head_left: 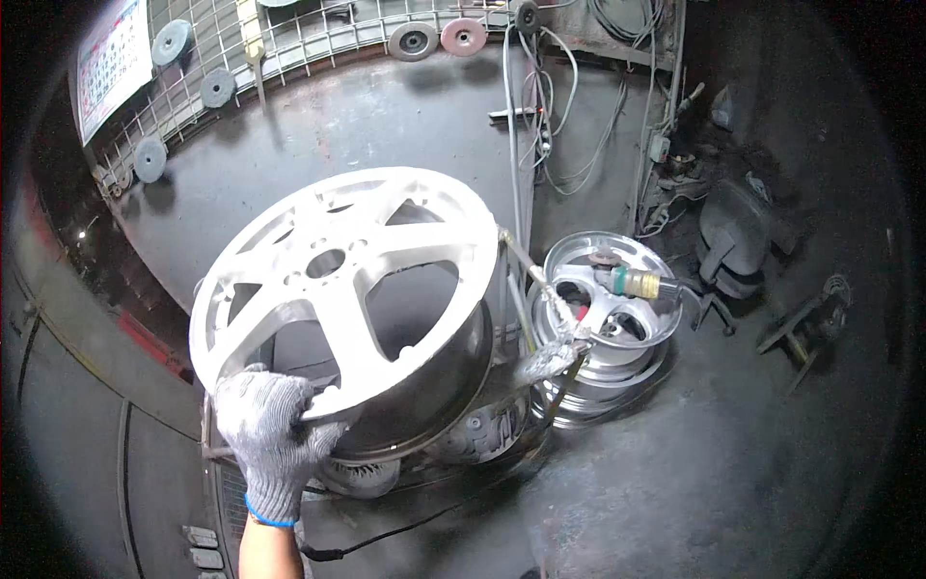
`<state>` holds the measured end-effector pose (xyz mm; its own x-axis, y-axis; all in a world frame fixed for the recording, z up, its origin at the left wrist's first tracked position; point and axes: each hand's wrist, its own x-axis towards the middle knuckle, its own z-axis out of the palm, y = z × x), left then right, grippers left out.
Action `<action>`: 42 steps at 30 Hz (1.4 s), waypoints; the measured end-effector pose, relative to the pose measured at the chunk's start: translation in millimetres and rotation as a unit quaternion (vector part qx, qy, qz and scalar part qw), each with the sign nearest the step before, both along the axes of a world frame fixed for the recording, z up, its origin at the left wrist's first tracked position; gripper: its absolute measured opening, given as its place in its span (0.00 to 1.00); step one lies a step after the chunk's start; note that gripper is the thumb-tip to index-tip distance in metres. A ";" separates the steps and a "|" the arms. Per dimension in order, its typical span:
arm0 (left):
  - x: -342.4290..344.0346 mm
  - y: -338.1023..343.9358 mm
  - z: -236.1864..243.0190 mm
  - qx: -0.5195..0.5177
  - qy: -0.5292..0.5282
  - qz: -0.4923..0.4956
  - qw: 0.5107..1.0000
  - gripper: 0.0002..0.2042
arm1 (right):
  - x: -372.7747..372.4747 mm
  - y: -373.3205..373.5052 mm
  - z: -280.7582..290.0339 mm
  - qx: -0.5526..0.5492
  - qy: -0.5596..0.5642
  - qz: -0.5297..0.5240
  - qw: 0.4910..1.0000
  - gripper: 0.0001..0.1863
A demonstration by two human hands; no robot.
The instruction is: The person uses a powered angle grinder on a metal wheel rim and then scrapes the edges of two different wheel rims with a hand file.
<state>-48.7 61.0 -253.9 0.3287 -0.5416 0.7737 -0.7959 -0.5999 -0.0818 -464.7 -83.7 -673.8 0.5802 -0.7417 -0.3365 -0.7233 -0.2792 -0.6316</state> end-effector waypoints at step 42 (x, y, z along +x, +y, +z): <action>8.5 -1.0 3.6 -0.064 -0.080 -0.045 0.994 0.15 | 12.5 5.5 -84.5 0.071 -0.017 -0.042 0.996 0.14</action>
<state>-40.2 60.0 -250.3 0.1514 -0.4570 0.8765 -0.8294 -0.5411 -0.1389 -452.2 -78.1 -758.4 0.5307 -0.7350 -0.4221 -0.7180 -0.1252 -0.6847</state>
